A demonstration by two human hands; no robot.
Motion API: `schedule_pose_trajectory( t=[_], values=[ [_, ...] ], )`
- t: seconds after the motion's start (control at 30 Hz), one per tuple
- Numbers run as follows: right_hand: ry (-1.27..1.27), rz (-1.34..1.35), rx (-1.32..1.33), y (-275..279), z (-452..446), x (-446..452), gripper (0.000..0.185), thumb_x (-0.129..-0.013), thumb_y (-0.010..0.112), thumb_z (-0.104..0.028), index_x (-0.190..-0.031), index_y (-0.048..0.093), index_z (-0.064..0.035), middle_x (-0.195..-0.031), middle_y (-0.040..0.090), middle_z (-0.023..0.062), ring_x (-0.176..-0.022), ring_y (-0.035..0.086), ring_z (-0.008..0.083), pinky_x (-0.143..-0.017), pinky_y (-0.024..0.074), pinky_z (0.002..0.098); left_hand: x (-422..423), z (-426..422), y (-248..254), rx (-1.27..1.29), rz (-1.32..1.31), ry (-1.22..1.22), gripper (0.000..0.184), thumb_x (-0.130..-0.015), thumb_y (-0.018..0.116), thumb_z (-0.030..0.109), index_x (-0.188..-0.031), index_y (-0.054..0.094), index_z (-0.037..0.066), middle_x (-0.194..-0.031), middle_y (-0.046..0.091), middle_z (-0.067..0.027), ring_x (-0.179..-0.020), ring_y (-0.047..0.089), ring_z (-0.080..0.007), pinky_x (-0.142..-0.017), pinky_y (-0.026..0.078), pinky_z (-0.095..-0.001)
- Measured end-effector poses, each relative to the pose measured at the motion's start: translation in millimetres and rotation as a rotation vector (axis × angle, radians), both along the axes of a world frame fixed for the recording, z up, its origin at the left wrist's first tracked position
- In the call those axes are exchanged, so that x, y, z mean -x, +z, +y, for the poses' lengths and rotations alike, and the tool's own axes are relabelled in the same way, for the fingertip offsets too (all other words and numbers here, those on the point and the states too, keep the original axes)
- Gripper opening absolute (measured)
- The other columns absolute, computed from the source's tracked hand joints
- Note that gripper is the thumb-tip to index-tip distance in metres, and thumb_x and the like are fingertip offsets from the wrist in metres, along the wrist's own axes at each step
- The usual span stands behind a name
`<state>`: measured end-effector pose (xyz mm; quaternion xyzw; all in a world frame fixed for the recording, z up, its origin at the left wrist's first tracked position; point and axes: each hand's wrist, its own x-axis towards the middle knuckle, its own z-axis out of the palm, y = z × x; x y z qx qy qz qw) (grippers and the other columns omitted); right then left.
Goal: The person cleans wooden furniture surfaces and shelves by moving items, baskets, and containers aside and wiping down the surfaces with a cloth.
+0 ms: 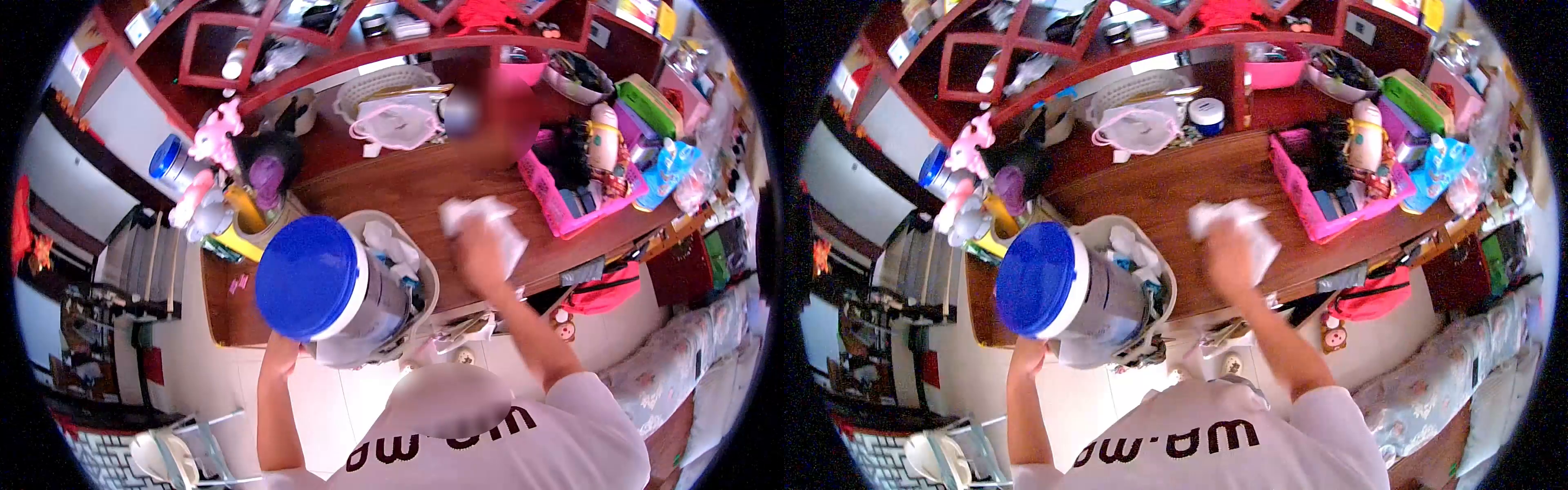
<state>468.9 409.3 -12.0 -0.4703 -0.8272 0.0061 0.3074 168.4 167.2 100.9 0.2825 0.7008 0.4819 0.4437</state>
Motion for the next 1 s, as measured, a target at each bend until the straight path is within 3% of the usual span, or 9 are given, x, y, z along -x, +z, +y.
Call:
schedule_pose_trajectory(
  t=[0.03,0.07,0.1,0.2,0.43,0.7,0.8,0.9,1.0],
  values=[
    [0.169,0.059,0.093,15,-35,11,0.031,-0.08,0.048,-0.01,-0.109,0.052,0.0015,-0.105,0.054,0.0233,-0.092,0.053,0.0379,-0.077,0.0407,0.0492,1,18,-2,0.0,0.026,-0.02,0.025,-0.087,0.056,0.016,-0.108,0.056,0.003,-0.092,0.062,-0.0065,-0.077,0.062,-0.0158,-0.061,0.054,-0.0312],
    [0.073,0.068,0.553,41,-70,24,0.033,-0.079,0.05,-0.013,-0.109,0.052,0.0013,-0.111,0.053,0.0222,-0.097,0.052,0.0375,-0.087,0.0412,0.0464,2,35,-7,-0.001,0.052,-0.039,0.025,-0.087,0.056,0.015,-0.109,0.055,0.003,-0.092,0.062,-0.0076,-0.076,0.063,-0.0171,-0.059,0.055,-0.0321],
    [0.286,-0.005,-0.021,38,-93,17,0.039,-0.077,0.054,-0.014,-0.115,0.052,-0.0036,-0.118,0.051,0.0201,-0.11,0.05,0.0346,-0.099,0.0374,0.0431,4,51,-8,0.04,-0.044,-0.029,0.028,-0.087,0.055,0.013,-0.113,0.052,0.003,-0.094,0.061,-0.0099,-0.075,0.063,-0.0192,-0.058,0.056,-0.0339],
    [0.451,0.007,0.204,34,-95,-20,0.045,-0.075,0.058,-0.01,-0.119,0.054,-0.0094,-0.123,0.053,0.0126,-0.123,0.044,0.0263,-0.104,0.0342,0.0404,6,91,-13,0.017,-0.067,-0.074,0.034,-0.08,0.05,0.005,-0.114,0.05,0.002,-0.095,0.061,-0.0114,-0.077,0.064,-0.022,-0.059,0.057,-0.0358],
    [-0.225,0.057,0.056,28,-11,-99,0.034,-0.081,0.051,-0.01,-0.115,0.055,-0.004,-0.123,0.053,0.0145,-0.12,0.045,0.0307,-0.1,0.0346,0.0453,12,138,-26,-0.008,-0.092,-0.116,0.036,-0.077,0.05,0.007,-0.113,0.051,0.001,-0.093,0.062,-0.0103,-0.073,0.064,-0.0217,-0.057,0.058,-0.034],
    [0.287,0.033,0.123,31,-101,-5,0.036,-0.081,0.052,-0.01,-0.117,0.054,-0.0041,-0.119,0.054,0.0128,-0.118,0.046,0.0273,-0.1,0.0342,0.0461,17,138,-28,-0.077,0.018,-0.043,0.027,-0.079,0.051,0.01,-0.105,0.057,0.003,-0.084,0.061,-0.0059,-0.062,0.061,-0.0149,-0.045,0.051,-0.0261],
    [0.311,-0.014,0.109,28,-70,-46,0.033,-0.082,0.053,-0.011,-0.114,0.056,-0.0064,-0.117,0.055,0.0118,-0.116,0.048,0.0272,-0.097,0.0363,0.0459,28,136,-38,-0.115,0.08,-0.001,0.024,-0.081,0.054,0.01,-0.103,0.054,0.001,-0.08,0.058,-0.0019,-0.071,0.058,-0.01,-0.054,0.045,-0.0235],
    [-0.017,-0.025,0.036,27,-24,-89,0.031,-0.082,0.051,-0.012,-0.113,0.057,-0.0081,-0.118,0.055,0.0117,-0.114,0.049,0.0296,-0.095,0.0373,0.0463,41,127,-60,-0.275,0.202,-0.024,0.024,-0.085,0.054,0.013,-0.106,0.055,0.001,-0.083,0.059,-0.001,-0.077,0.057,-0.0095,-0.063,0.045,-0.0248],
    [-0.285,-0.142,-0.116,18,-5,-83,0.035,-0.084,0.049,-0.013,-0.117,0.053,-0.0046,-0.12,0.054,0.0132,-0.116,0.047,0.0325,-0.094,0.0372,0.0479,8,101,-35,-0.223,0.102,0.107,0.035,-0.092,0.051,0.016,-0.122,0.05,-0.001,-0.11,0.058,-0.0082,-0.101,0.054,-0.0135,-0.083,0.044,-0.0265]
  ],
)
